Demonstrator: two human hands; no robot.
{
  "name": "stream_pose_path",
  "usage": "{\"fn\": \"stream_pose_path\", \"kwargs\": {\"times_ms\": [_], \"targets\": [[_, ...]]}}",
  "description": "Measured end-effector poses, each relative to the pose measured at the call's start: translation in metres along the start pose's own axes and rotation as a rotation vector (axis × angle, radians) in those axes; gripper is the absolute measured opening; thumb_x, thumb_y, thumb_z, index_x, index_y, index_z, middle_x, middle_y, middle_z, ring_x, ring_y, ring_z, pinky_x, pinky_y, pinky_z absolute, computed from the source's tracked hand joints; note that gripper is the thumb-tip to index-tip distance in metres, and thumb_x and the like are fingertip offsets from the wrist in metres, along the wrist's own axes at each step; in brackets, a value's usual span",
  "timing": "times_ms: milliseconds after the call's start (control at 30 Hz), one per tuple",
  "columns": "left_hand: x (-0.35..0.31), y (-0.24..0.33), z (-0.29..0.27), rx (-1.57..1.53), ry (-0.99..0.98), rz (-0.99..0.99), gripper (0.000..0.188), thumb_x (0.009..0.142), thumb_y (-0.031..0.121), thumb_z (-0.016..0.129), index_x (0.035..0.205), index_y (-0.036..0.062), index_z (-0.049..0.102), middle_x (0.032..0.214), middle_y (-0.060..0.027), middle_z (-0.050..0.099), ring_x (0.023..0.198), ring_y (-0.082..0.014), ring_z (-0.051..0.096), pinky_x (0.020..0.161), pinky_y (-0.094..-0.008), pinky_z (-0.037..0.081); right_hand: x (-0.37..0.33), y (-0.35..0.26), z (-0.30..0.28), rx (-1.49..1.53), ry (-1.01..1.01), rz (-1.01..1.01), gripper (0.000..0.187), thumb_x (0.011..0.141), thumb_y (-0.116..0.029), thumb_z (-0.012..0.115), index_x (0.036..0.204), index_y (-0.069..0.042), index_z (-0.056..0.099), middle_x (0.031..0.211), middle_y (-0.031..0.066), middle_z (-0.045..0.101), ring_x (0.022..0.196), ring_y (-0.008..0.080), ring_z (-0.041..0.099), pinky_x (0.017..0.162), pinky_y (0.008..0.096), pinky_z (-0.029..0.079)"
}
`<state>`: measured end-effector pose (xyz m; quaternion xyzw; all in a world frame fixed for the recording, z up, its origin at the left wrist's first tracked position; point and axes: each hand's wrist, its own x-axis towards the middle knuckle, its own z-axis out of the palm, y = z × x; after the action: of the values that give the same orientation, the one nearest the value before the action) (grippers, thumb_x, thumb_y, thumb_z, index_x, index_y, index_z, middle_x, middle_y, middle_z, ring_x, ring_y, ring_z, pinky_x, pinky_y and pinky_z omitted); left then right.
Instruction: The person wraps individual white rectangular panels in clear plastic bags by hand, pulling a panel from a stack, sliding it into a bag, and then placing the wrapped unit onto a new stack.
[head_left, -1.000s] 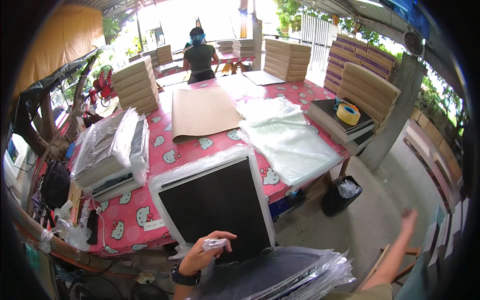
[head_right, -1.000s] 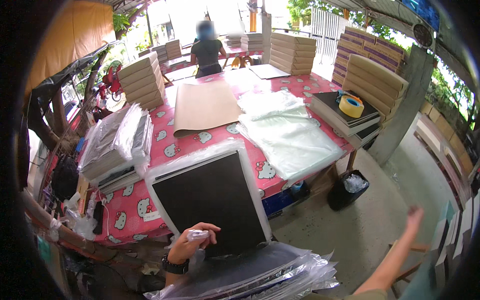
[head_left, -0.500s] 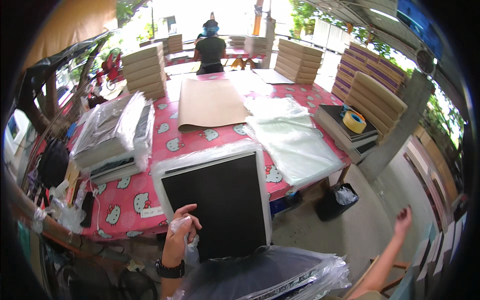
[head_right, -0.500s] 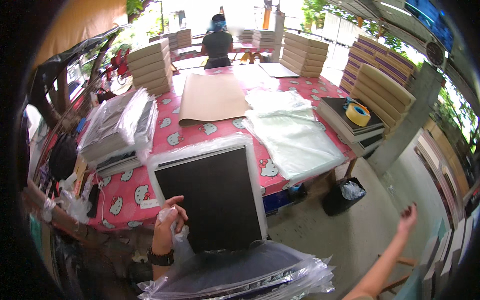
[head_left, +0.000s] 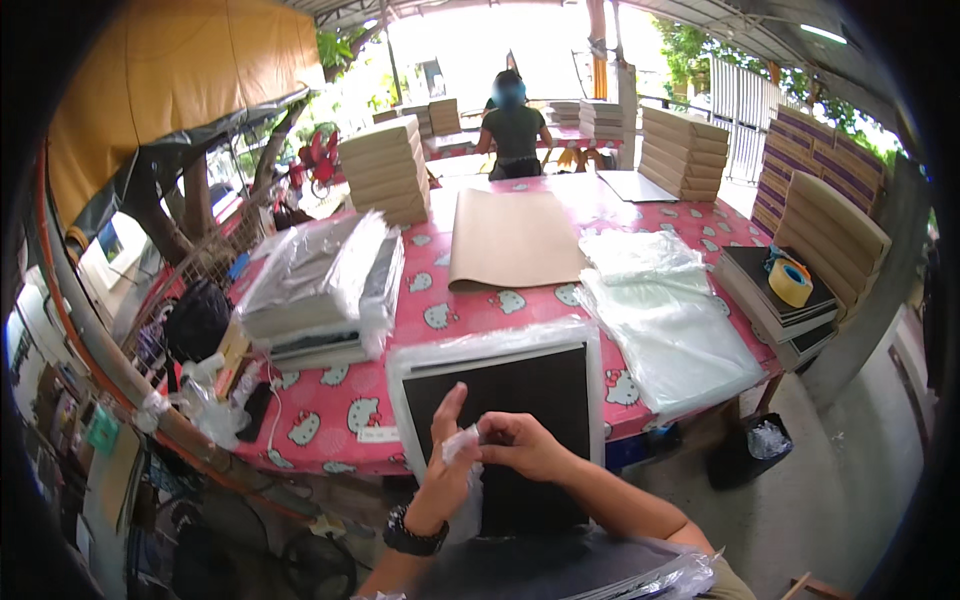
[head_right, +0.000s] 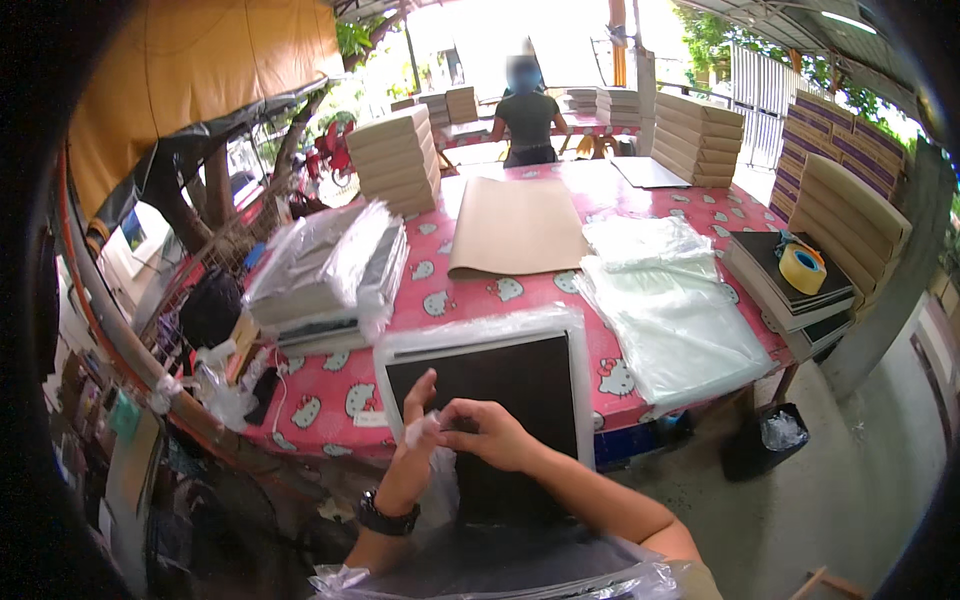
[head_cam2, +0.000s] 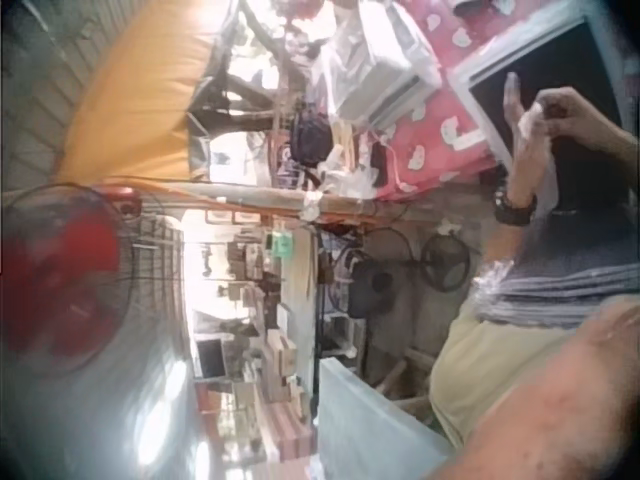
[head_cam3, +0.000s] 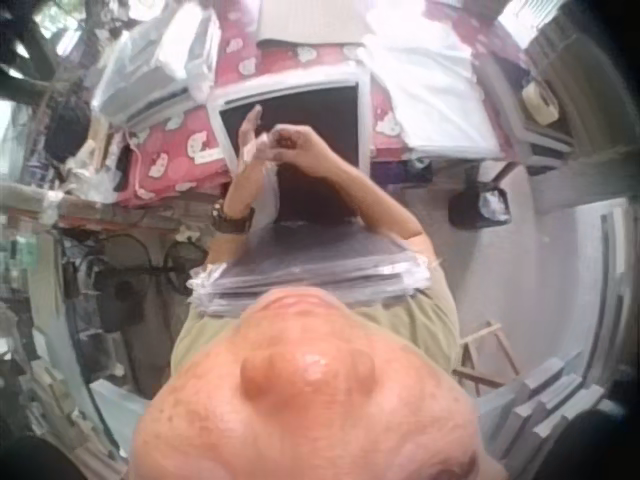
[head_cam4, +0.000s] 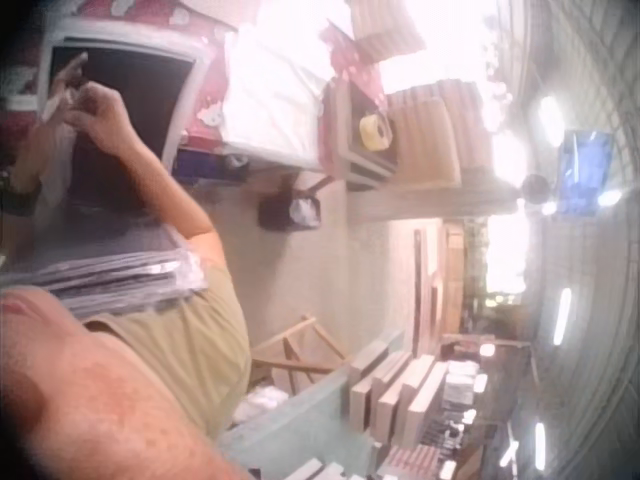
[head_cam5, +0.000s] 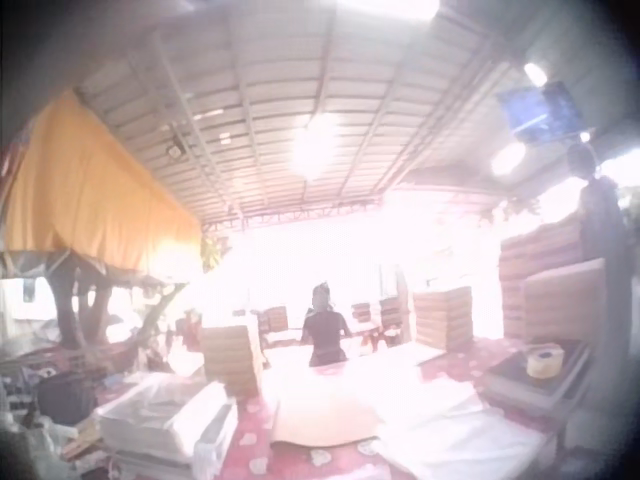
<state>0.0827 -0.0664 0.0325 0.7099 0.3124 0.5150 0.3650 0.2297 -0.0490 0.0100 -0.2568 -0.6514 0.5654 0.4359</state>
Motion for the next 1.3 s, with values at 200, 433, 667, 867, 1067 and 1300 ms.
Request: {"fn": "stream_pose_path", "kwargs": {"times_ms": [200,433,667,867,1067,1300], "targets": [[-0.007,-0.016,0.009,-0.341,0.104,-0.399,0.021,0.085,0.015,0.051,0.097,-0.0015,0.057,0.087,-0.0039,0.059,0.075,-0.0088,0.055,0.069,-0.0213,0.043,-0.02,-0.002,0.005,-0.019,0.388,0.053,0.011,0.078,-0.011,0.06,0.083,-0.001,0.057,0.068,-0.0009,0.054,0.064,0.0035,0.048,0.058,0.0197,0.041],[-0.01,-0.016,0.012,-0.633,0.116,-0.392,0.02,0.083,0.017,0.055,0.095,0.0007,0.056,0.077,-0.0024,0.059,0.069,-0.0062,0.053,0.061,-0.0203,0.043,-0.028,-0.009,0.01,-0.207,0.512,0.001,0.013,0.08,-0.013,0.058,0.08,0.0,0.057,0.062,0.0017,0.055,0.057,0.0047,0.047,0.051,0.0209,0.039],[-0.012,-0.017,0.012,-0.515,0.091,-0.394,0.011,0.082,0.011,0.054,0.088,0.0014,0.055,0.081,-0.0031,0.059,0.074,-0.009,0.054,0.067,-0.0228,0.044,-0.027,-0.008,0.016,-0.429,0.589,-0.097,0.014,0.081,-0.014,0.057,0.079,0.0,0.056,0.056,0.0056,0.052,0.052,0.0051,0.044,0.047,0.0215,0.038],[-0.016,-0.03,0.016,-0.733,0.225,-0.494,0.008,0.08,0.005,0.053,0.086,0.0009,0.056,0.084,-0.0027,0.058,0.075,-0.0079,0.053,0.069,-0.0218,0.042,-0.024,-0.007,0.015,-0.461,0.589,-0.153,0.016,0.083,-0.015,0.055,0.079,0.0,0.052,0.056,0.0103,0.052,0.048,0.0153,0.051,0.046,0.0252,0.04],[-0.016,-0.029,0.018,-0.686,0.123,-0.402,0.011,0.082,0.007,0.049,0.089,0.0008,0.055,0.081,-0.0031,0.058,0.075,-0.0094,0.054,0.068,-0.0223,0.042,-0.023,-0.006,0.016,-0.561,0.603,-0.086,0.016,0.084,-0.015,0.052,0.078,-0.001,0.051,0.06,0.0152,0.055,0.055,0.0292,0.058,0.048,0.0305,0.044],[-0.02,-0.031,0.008,-1.294,-0.089,-0.452,0.019,0.084,0.021,0.052,0.085,0.0021,0.055,0.077,-0.0058,0.056,0.073,-0.0121,0.054,0.065,-0.0249,0.042,-0.018,-0.003,-0.002,-0.39,0.676,0.067,0.019,0.086,-0.018,0.05,0.075,-0.002,0.049,0.052,0.0036,0.049,0.049,0.013,0.052,0.047,0.0242,0.041]]}}
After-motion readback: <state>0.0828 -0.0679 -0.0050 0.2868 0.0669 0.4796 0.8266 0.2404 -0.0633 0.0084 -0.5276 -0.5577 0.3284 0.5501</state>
